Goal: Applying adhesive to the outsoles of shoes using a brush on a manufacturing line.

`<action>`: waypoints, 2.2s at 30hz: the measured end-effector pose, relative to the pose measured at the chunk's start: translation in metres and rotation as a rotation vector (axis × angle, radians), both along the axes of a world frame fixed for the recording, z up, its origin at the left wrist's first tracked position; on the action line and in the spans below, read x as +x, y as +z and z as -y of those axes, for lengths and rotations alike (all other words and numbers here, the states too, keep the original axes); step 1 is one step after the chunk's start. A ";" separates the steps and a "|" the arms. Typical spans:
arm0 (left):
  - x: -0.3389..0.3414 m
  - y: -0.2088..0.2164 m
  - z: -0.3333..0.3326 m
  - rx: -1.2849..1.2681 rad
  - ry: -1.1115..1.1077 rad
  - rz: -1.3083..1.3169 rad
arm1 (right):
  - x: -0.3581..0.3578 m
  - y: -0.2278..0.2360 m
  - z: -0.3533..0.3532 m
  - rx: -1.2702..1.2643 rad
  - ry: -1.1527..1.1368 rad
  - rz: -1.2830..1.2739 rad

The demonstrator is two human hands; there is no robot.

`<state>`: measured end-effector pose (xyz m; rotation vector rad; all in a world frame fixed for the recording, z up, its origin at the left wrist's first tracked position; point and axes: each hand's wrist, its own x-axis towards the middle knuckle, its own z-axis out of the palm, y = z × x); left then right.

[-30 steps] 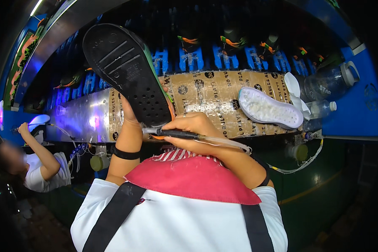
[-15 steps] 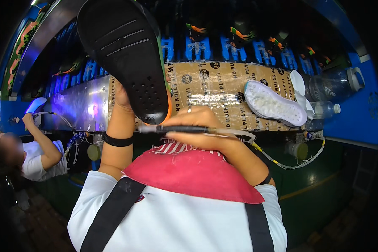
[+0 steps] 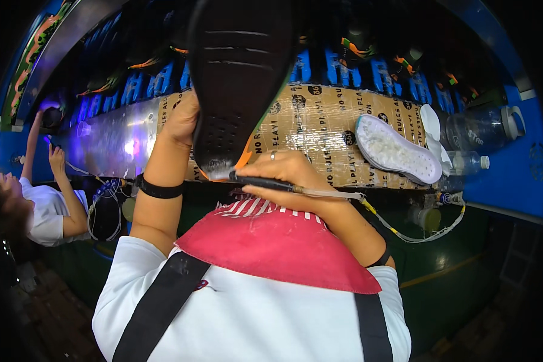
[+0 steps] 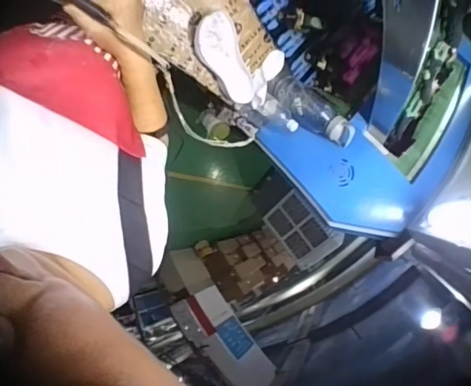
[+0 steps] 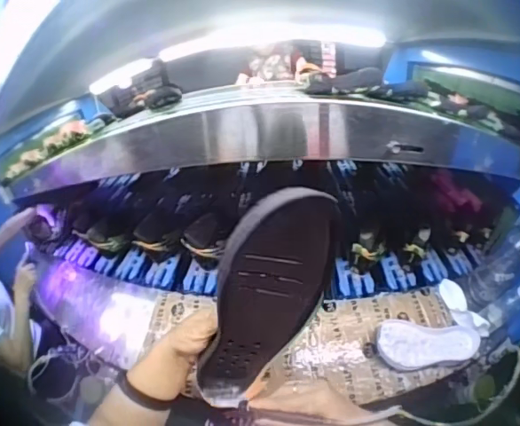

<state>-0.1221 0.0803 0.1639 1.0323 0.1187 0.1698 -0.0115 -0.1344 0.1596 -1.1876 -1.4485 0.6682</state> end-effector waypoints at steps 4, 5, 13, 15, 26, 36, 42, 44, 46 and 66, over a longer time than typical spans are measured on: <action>0.002 0.005 -0.004 0.296 -0.079 -0.117 | 0.005 0.001 0.005 0.027 0.207 0.020; 0.003 0.008 -0.001 0.294 -0.078 -0.116 | 0.003 0.005 0.008 -0.036 0.116 -0.019; 0.016 0.019 0.008 0.560 -0.260 -0.282 | 0.005 0.004 0.011 -0.107 0.219 0.123; 0.018 0.024 0.010 0.595 -0.301 -0.319 | 0.003 0.001 0.011 -0.041 0.134 0.095; 0.028 0.027 0.014 0.742 -0.448 -0.472 | 0.001 -0.008 0.009 -0.039 0.166 0.116; 0.027 0.017 0.007 0.765 -0.427 -0.526 | -0.002 -0.008 0.009 -0.069 0.114 0.068; 0.026 0.013 0.009 0.655 -0.304 -0.560 | -0.004 -0.017 0.004 -0.127 0.040 0.081; 0.022 -0.004 0.002 0.615 -0.200 -0.466 | 0.004 -0.011 0.007 -0.167 0.071 0.125; 0.018 -0.017 -0.001 0.480 -0.001 -0.287 | 0.012 -0.017 0.013 -0.070 0.157 -0.040; -0.060 -0.073 0.063 -0.695 0.178 -0.187 | 0.032 -0.028 0.012 -0.144 -0.419 -0.555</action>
